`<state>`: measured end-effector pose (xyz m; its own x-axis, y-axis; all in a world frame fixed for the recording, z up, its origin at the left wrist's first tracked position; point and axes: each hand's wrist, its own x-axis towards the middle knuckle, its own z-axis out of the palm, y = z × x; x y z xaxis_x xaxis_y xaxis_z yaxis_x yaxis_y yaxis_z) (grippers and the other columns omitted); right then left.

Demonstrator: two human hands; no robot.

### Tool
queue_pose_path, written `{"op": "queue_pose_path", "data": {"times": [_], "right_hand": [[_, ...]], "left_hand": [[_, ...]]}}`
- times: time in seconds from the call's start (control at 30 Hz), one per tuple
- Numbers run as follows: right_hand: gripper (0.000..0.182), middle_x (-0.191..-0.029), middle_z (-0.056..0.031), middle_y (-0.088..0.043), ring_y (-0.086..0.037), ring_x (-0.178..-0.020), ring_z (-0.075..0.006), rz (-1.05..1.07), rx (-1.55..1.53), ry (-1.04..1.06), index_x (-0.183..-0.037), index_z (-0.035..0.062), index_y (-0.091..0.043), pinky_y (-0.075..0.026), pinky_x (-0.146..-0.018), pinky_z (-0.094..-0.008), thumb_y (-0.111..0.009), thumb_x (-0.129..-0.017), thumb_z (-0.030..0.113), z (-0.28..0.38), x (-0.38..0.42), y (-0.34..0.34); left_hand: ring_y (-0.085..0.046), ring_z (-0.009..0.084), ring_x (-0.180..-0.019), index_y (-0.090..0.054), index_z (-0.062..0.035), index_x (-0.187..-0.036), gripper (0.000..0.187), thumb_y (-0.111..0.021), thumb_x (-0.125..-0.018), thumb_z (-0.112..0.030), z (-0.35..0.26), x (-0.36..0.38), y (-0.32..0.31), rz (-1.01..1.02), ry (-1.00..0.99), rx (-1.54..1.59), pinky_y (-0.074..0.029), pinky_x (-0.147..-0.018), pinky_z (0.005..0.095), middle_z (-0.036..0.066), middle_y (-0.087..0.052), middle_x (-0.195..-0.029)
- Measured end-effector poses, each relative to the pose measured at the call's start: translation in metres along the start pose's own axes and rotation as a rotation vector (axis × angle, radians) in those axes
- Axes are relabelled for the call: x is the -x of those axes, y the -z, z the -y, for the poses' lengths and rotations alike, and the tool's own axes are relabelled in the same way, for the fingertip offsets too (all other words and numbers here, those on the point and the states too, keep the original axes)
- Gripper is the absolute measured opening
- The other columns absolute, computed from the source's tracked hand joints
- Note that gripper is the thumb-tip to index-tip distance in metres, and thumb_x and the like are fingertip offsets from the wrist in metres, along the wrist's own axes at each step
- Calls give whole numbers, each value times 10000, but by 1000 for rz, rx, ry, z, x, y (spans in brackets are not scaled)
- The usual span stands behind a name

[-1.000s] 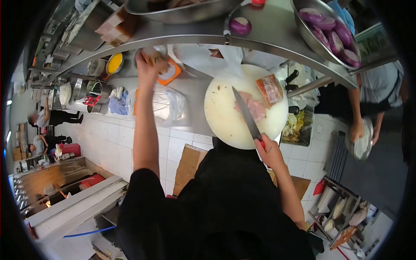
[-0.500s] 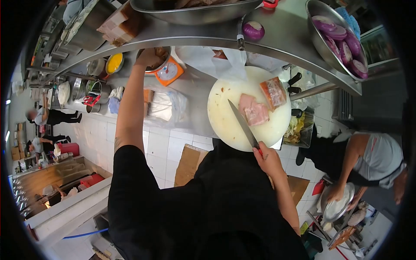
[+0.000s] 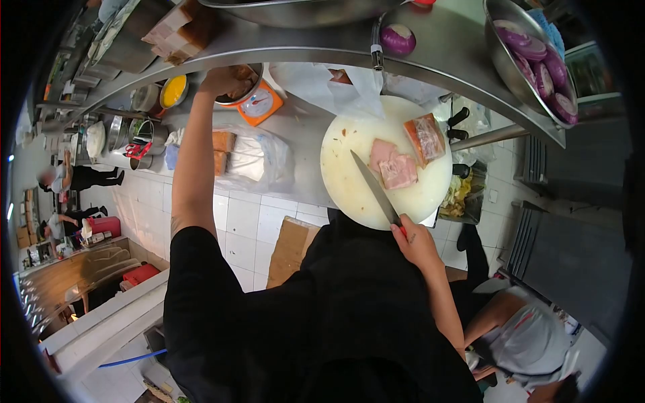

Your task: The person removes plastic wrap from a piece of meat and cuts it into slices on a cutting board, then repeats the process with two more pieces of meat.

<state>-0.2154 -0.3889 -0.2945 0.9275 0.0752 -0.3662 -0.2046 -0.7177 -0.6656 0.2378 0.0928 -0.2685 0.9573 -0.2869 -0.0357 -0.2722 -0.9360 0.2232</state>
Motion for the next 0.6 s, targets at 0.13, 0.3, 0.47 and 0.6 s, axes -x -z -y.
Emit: {"op": "queue_pose_path", "data": {"times": [0.13,0.3,0.47,0.6], "right_hand": [[232,-818,-232,-726,-702,-809,-493,6,9,0,-1043,35,-579,-540,-712,-577,-668,-1049,248,2,1,2],[239,-835,-236,-731,-702,-817,-495,23,10,7,-1047,37,-581,-545,-719,-573,-669,-1048,259,5,-2,1],[244,-819,-241,-723,-693,-800,-504,46,39,33,-1035,31,-572,-541,-701,-558,-655,-1062,259,12,-10,3],[251,-792,-262,-696,-680,-784,-516,47,-5,35,-1039,23,-564,-522,-684,-550,-646,-1072,257,14,-11,6]], "left_hand": [[-596,395,-1356,-582,-47,-1459,842,-917,-769,-396,-12,4,20,34,-52,-71,-447,-1173,436,216,-635,-1449],[-671,416,-1246,-629,-45,-1385,866,-910,-731,-538,8,-14,-14,76,2,-56,-527,-1067,454,234,-702,-1343],[-703,395,-1184,-591,-12,-1378,817,-909,-772,-458,-25,38,25,-15,40,20,-554,-1025,433,244,-728,-1266],[-698,302,-1217,-602,-17,-1395,765,-937,-753,-262,5,123,35,-275,31,466,-540,-1048,391,200,-716,-1309]]}}
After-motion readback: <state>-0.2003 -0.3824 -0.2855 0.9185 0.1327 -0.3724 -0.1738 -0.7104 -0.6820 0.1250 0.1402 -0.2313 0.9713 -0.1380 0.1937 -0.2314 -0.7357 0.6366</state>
